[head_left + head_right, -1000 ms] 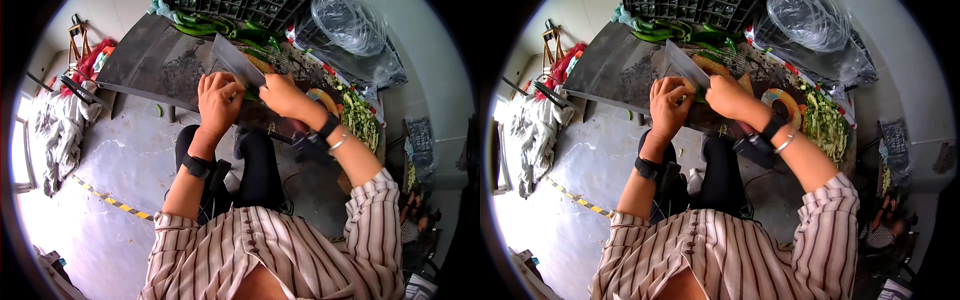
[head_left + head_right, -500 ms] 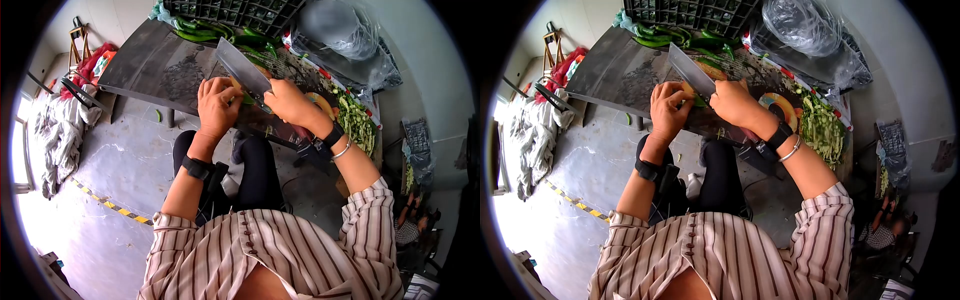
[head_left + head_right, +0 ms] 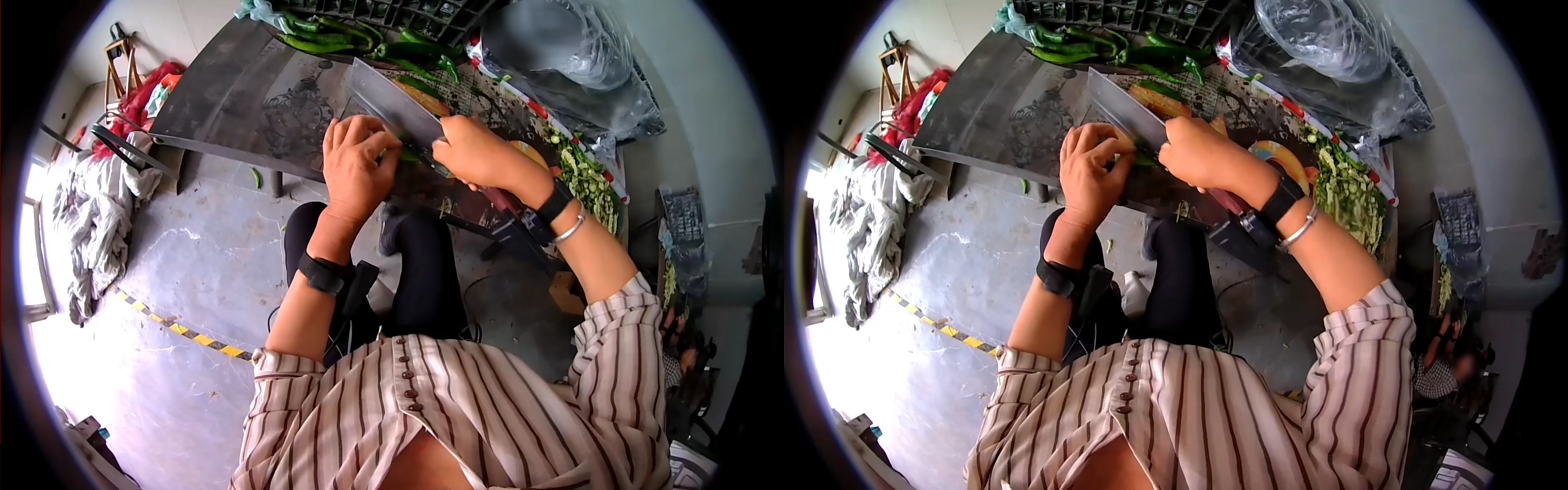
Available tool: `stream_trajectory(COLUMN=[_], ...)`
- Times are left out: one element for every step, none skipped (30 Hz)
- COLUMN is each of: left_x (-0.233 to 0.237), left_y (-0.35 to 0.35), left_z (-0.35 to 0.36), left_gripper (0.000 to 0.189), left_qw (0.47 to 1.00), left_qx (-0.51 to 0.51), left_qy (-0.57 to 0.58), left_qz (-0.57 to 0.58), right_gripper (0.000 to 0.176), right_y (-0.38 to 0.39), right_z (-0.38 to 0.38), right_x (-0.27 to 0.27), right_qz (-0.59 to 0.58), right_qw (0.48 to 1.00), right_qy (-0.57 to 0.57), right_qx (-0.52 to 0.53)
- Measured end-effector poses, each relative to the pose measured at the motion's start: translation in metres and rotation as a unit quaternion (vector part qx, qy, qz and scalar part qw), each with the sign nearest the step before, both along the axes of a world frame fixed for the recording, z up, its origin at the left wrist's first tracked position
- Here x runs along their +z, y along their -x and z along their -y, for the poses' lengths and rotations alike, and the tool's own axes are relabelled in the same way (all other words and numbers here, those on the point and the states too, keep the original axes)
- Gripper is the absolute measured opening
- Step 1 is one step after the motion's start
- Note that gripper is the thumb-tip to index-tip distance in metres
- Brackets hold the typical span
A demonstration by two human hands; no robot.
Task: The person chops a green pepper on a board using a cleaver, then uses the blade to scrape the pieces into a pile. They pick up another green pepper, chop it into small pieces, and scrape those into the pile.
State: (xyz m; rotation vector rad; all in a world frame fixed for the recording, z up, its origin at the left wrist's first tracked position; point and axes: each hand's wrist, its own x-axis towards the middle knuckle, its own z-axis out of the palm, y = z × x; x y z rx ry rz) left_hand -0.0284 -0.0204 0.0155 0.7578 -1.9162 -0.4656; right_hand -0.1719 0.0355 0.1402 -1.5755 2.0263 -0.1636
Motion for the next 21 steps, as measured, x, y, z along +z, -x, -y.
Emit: stream_trajectory(left_x=[0.000, 0.001, 0.002, 0.001, 0.001, 0.001, 0.001, 0.002, 0.001, 0.000, 0.000, 0.000, 0.001, 0.002, 0.002, 0.002, 0.002, 0.002, 0.001, 0.002, 0.002], left_y=[0.000, 0.001, 0.002, 0.000, -0.001, -0.001, -0.001, 0.000, 0.000, 0.000, -0.001, -0.001, -0.001, -0.001, 0.000, 0.000, 0.000, -0.001, 0.000, 0.000, -0.001], left_z=[0.000, 0.002, 0.005, 0.004, 0.004, 0.003, 0.003, 0.002, 0.002, 0.002, 0.001, 0.002, 0.002, 0.002, 0.002, 0.002, 0.002, 0.002, 0.003, 0.002, 0.001], left_gripper=[0.006, 0.006, 0.006, 0.007, 0.009, 0.009, 0.009, 0.009, 0.009, 0.009, 0.007, 0.006, 0.006, 0.008, 0.009, 0.009, 0.010, 0.010, 0.010, 0.010, 0.011], left_qw=[1.000, 1.000, 1.000, 1.000, 1.000, 1.000, 1.000, 0.999, 1.000, 1.000, 1.000, 1.000, 1.000, 1.000, 1.000, 1.000, 1.000, 1.000, 1.000, 1.000, 1.000], left_qx=[0.003, 0.007, 0.010, 0.007, 0.002, 0.002, 0.010, 0.018, 0.016, 0.019, 0.012, 0.003, 0.002, 0.003, 0.005, 0.004, 0.006, 0.010, 0.012, 0.013, 0.013], left_qy=[-0.003, -0.002, 0.008, 0.013, 0.018, 0.023, 0.027, 0.029, 0.024, 0.022, 0.007, -0.006, -0.006, 0.008, 0.022, 0.022, 0.025, 0.027, 0.023, 0.024, 0.024], left_qz=[-0.001, -0.003, -0.005, -0.002, 0.000, -0.003, -0.005, -0.007, -0.003, -0.005, -0.005, -0.004, -0.003, -0.005, -0.008, -0.008, -0.009, -0.010, -0.011, -0.012, -0.012], right_gripper=[0.029, 0.025, 0.024, 0.024, 0.024, 0.024, 0.024, 0.024, 0.026, 0.029, 0.029, 0.029, 0.028, 0.028, 0.028, 0.028, 0.028, 0.028, 0.028, 0.028, 0.028], right_y=[-0.002, 0.003, 0.000, -0.004, -0.005, -0.002, 0.002, 0.007, 0.011, 0.016, 0.015, 0.013, 0.013, 0.011, 0.007, 0.003, 0.000, 0.000, 0.001, 0.000, 0.000], right_z=[0.000, 0.005, 0.009, 0.010, 0.010, 0.009, 0.008, 0.007, 0.005, 0.004, 0.001, -0.001, -0.003, -0.008, -0.011, -0.014, -0.015, -0.017, -0.017, -0.018, -0.017], right_x=[-0.011, -0.032, -0.030, -0.029, -0.028, -0.026, -0.023, -0.025, -0.029, -0.033, -0.029, -0.026, -0.022, -0.017, -0.013, -0.011, -0.010, -0.013, -0.018, -0.020, -0.021], right_qz=[0.035, 0.034, 0.016, 0.003, 0.004, 0.045, 0.082, 0.075, 0.038, 0.002, -0.021, -0.021, -0.019, -0.017, -0.017, -0.034, -0.052, -0.052, -0.033, -0.013, -0.013], right_qw=[0.999, 0.992, 0.990, 0.989, 0.988, 0.993, 0.994, 0.994, 0.993, 0.989, 0.985, 0.985, 0.987, 0.989, 0.989, 0.990, 0.991, 0.991, 0.991, 0.990, 0.990], right_qy=[0.028, 0.120, 0.134, 0.145, 0.151, 0.108, 0.063, 0.065, 0.104, 0.141, 0.167, 0.167, 0.156, 0.146, 0.147, 0.135, 0.121, 0.119, 0.131, 0.141, 0.137], right_qx=[-0.016, 0.018, 0.031, 0.041, 0.041, 0.000, -0.038, -0.035, -0.042, -0.049, -0.032, -0.032, -0.020, -0.011, -0.015, -0.004, 0.009, 0.011, 0.009, 0.007, 0.009])
